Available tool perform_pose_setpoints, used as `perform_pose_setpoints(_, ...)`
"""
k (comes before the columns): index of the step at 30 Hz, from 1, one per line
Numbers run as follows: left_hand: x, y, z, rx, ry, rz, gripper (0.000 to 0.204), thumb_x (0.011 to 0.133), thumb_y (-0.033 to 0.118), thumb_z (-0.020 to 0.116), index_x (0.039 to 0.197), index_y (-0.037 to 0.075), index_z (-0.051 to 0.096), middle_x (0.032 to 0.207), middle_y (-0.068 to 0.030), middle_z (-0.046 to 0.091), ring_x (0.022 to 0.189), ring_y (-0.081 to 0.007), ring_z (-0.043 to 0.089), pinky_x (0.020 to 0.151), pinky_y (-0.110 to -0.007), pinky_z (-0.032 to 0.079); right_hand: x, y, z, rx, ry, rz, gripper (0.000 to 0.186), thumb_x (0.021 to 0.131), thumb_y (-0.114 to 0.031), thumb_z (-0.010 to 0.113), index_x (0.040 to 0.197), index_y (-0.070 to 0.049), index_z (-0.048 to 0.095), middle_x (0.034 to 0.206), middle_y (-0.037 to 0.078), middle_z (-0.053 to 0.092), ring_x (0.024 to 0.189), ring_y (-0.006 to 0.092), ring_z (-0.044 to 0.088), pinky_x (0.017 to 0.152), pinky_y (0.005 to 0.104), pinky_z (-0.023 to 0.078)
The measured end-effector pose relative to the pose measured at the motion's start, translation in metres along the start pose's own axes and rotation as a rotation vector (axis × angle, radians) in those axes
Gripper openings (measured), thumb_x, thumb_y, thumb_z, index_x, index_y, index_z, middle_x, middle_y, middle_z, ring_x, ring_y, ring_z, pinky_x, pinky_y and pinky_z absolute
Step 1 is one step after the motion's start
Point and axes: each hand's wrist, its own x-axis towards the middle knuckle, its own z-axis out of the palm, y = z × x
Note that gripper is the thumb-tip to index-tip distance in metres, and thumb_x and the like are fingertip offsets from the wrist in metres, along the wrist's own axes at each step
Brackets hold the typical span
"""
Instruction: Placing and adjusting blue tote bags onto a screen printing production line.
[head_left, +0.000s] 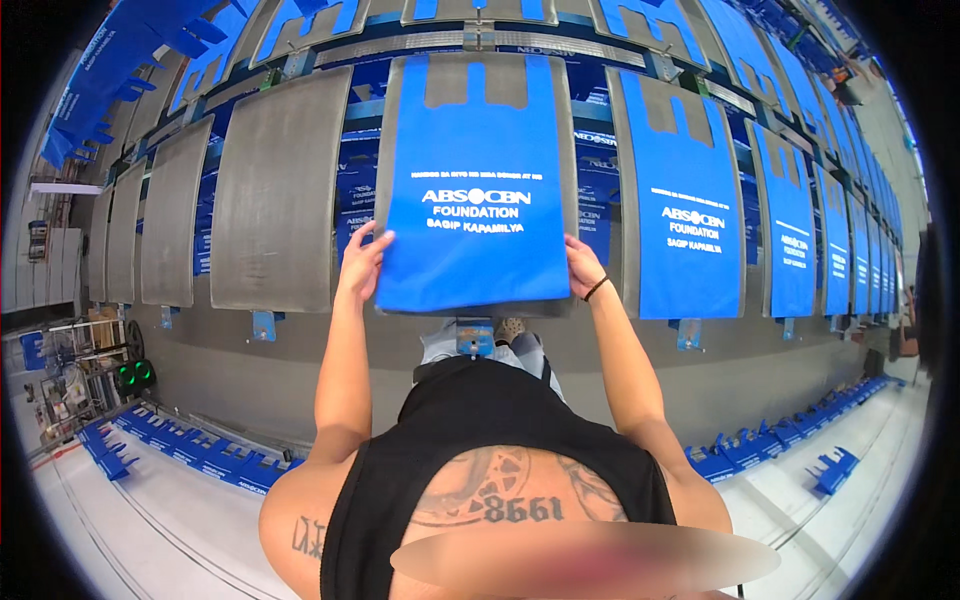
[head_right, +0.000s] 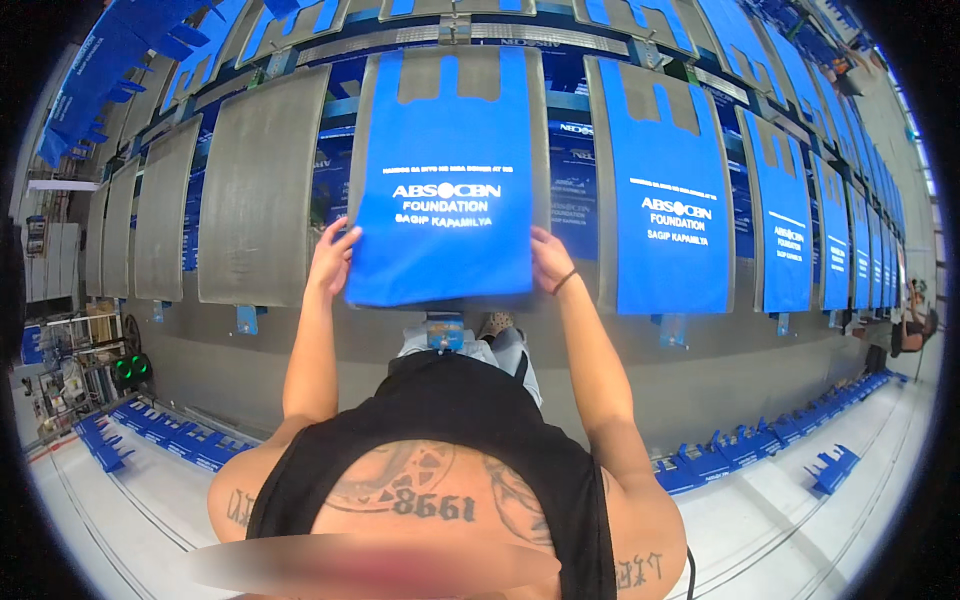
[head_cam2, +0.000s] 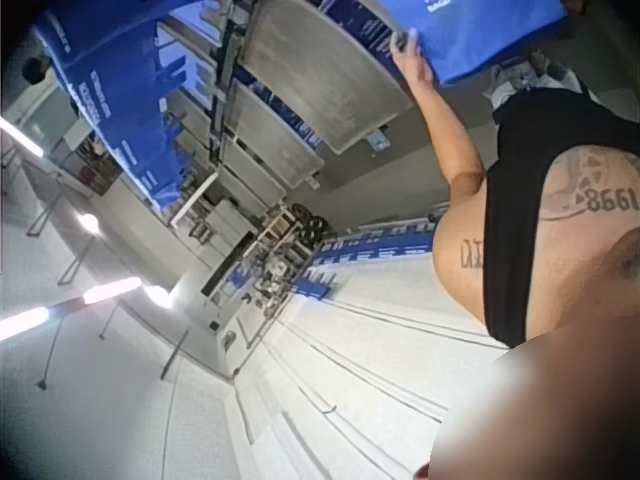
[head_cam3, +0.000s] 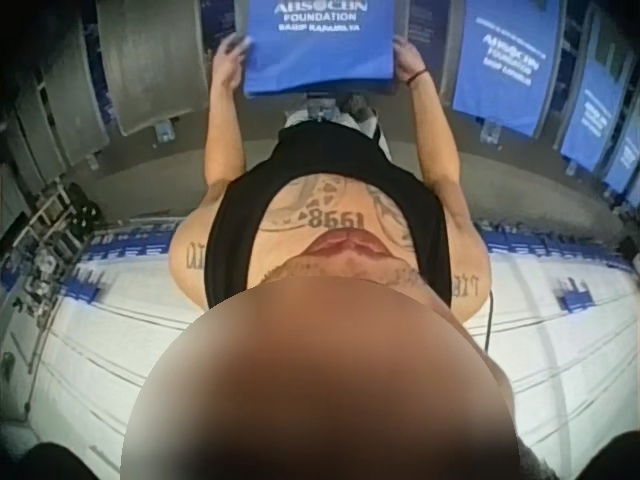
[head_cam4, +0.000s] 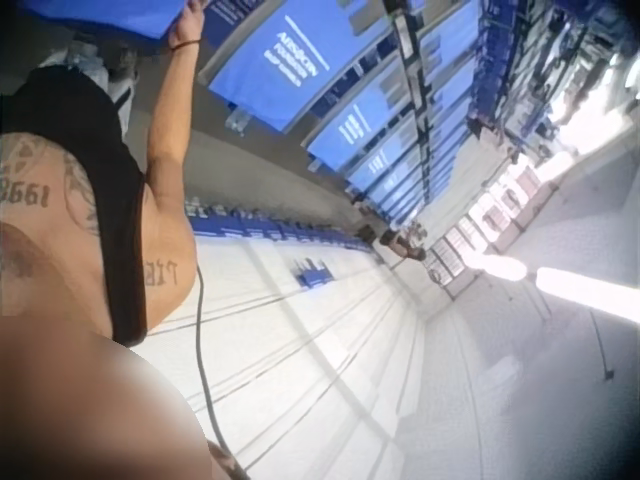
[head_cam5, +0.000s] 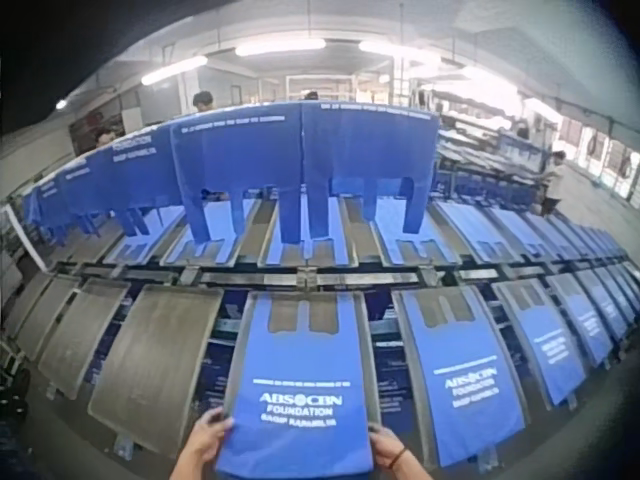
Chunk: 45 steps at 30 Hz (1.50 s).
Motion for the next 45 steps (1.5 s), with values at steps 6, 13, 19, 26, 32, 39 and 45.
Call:
perform_pose_setpoints(6, 0.020, 0.021, 0.005, 0.404, -0.125, -0.044, 0.072, 0.074, 0.002, 0.075, 0.135, 0.006, 0.036, 0.096, -0.0113, 0.064, 0.084, -0.0180, 0.063, 0.069, -0.030, 0.050, 0.010, -0.016, 0.000, 0.273, 0.123, 0.069, 0.041, 0.087, -0.011, 0.061, 0.123, 0.003, 0.048, 0.108, 0.011, 0.060, 0.088, 0.0195, 0.060, 0.072, 0.0301, 0.050)
perform_pose_setpoints(13, 0.081, 0.029, -0.003, 0.271, -0.140, 0.046, 0.062, 0.079, 0.002, 0.070, 0.133, 0.001, 0.039, 0.085, -0.0048, 0.066, 0.077, -0.0109, 0.060, 0.063, -0.025, 0.045, 0.029, -0.040, 0.005, -0.213, 0.202, -0.131, 0.041, 0.085, -0.002, 0.060, 0.123, 0.007, 0.049, 0.109, 0.014, 0.062, 0.095, 0.0189, 0.060, 0.080, 0.0305, 0.050)
perform_pose_setpoints(19, 0.073, 0.062, 0.001, 0.050, -0.321, -0.037, 0.066, 0.082, 0.007, 0.069, 0.137, 0.007, 0.034, 0.091, -0.0047, 0.065, 0.082, -0.0124, 0.060, 0.069, -0.029, 0.046, 0.023, -0.066, 0.023, -0.180, 0.056, -0.083, 0.041, 0.089, -0.003, 0.057, 0.128, 0.002, 0.045, 0.118, 0.012, 0.058, 0.106, 0.0189, 0.056, 0.089, 0.0311, 0.047)
perform_pose_setpoints(26, 0.157, 0.082, 0.049, 0.144, -0.255, 0.094, 0.057, 0.084, 0.008, 0.067, 0.134, 0.011, 0.039, 0.089, -0.0060, 0.064, 0.078, -0.0126, 0.060, 0.065, -0.026, 0.046, 0.129, -0.112, 0.015, -0.004, 0.273, -0.140, 0.036, 0.083, -0.008, 0.067, 0.113, -0.008, 0.046, 0.099, 0.011, 0.060, 0.086, 0.0205, 0.061, 0.074, 0.0363, 0.052)
perform_pose_setpoints(32, 0.162, 0.100, 0.029, 0.271, -0.222, 0.262, 0.023, 0.082, 0.008, 0.069, 0.105, 0.005, 0.067, 0.081, -0.0033, 0.066, 0.070, -0.0086, 0.058, 0.061, -0.023, 0.047, 0.119, -0.135, 0.033, -0.120, 0.248, -0.422, 0.037, 0.082, 0.001, 0.065, 0.114, -0.007, 0.048, 0.093, 0.009, 0.062, 0.080, 0.0165, 0.062, 0.067, 0.0324, 0.054)
perform_pose_setpoints(39, 0.153, 0.153, 0.039, 0.406, -0.308, 0.368, 0.031, 0.078, 0.010, 0.074, 0.107, 0.003, 0.067, 0.089, -0.0058, 0.067, 0.077, -0.0106, 0.060, 0.071, -0.026, 0.051, 0.081, -0.197, 0.067, -0.564, 0.184, -0.477, 0.030, 0.084, -0.002, 0.065, 0.114, 0.000, 0.061, 0.091, 0.005, 0.065, 0.079, 0.0106, 0.061, 0.073, 0.0236, 0.052)
perform_pose_setpoints(45, 0.138, 0.217, 0.055, 0.503, -0.389, 0.631, 0.030, 0.079, 0.010, 0.073, 0.107, 0.001, 0.068, 0.081, -0.0033, 0.066, 0.074, -0.0092, 0.058, 0.071, -0.022, 0.047, 0.057, -0.246, 0.097, -0.787, 0.202, -0.738, 0.033, 0.080, -0.005, 0.071, 0.111, 0.000, 0.065, 0.088, 0.003, 0.066, 0.078, 0.0069, 0.059, 0.070, 0.0197, 0.048)
